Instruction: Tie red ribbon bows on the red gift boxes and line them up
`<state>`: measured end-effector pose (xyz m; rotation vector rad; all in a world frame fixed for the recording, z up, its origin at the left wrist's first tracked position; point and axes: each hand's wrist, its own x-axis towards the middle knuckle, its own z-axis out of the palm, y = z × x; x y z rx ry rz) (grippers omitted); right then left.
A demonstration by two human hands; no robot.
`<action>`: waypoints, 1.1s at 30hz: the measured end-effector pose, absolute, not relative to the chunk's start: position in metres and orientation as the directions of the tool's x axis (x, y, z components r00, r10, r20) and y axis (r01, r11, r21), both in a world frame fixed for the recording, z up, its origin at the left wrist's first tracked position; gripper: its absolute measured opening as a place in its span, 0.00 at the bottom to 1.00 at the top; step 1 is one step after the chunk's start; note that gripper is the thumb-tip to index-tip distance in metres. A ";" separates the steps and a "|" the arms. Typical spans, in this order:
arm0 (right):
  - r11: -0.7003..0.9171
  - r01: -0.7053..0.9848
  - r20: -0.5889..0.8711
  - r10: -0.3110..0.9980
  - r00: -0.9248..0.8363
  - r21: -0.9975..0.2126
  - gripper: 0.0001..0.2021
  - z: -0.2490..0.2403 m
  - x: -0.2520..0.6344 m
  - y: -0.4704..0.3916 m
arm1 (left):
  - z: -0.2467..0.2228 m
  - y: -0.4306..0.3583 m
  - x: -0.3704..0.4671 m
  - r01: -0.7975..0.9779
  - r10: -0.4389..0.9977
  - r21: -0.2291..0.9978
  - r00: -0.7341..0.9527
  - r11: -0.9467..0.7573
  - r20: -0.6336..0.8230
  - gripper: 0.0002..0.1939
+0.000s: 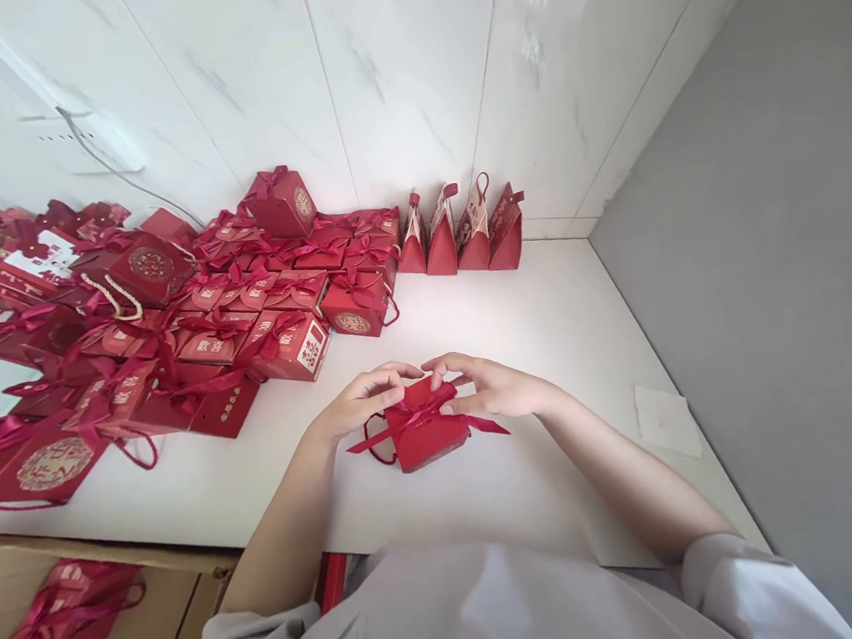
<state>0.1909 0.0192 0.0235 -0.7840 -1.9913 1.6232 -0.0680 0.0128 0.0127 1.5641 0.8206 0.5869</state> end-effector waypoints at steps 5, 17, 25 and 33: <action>0.091 0.140 -0.062 0.576 -0.815 -0.986 0.14 0.032 0.199 0.032 | 0.017 0.024 -0.066 0.217 0.751 0.973 0.655 -0.078 -0.086 0.18; 0.049 0.127 -0.077 0.564 -0.822 -0.991 0.17 0.031 0.213 0.049 | 0.023 0.055 -0.053 0.213 0.671 0.968 0.738 -0.136 -0.068 0.16; -0.031 0.099 -0.098 0.598 -0.796 -0.995 0.19 0.017 0.207 0.051 | 0.008 0.051 -0.040 0.221 0.813 0.972 0.579 -0.079 -0.065 0.24; -0.006 0.147 -0.121 0.604 -0.788 -0.989 0.15 0.025 0.207 0.051 | 0.012 0.051 -0.040 0.294 0.830 0.953 0.549 -0.078 -0.101 0.24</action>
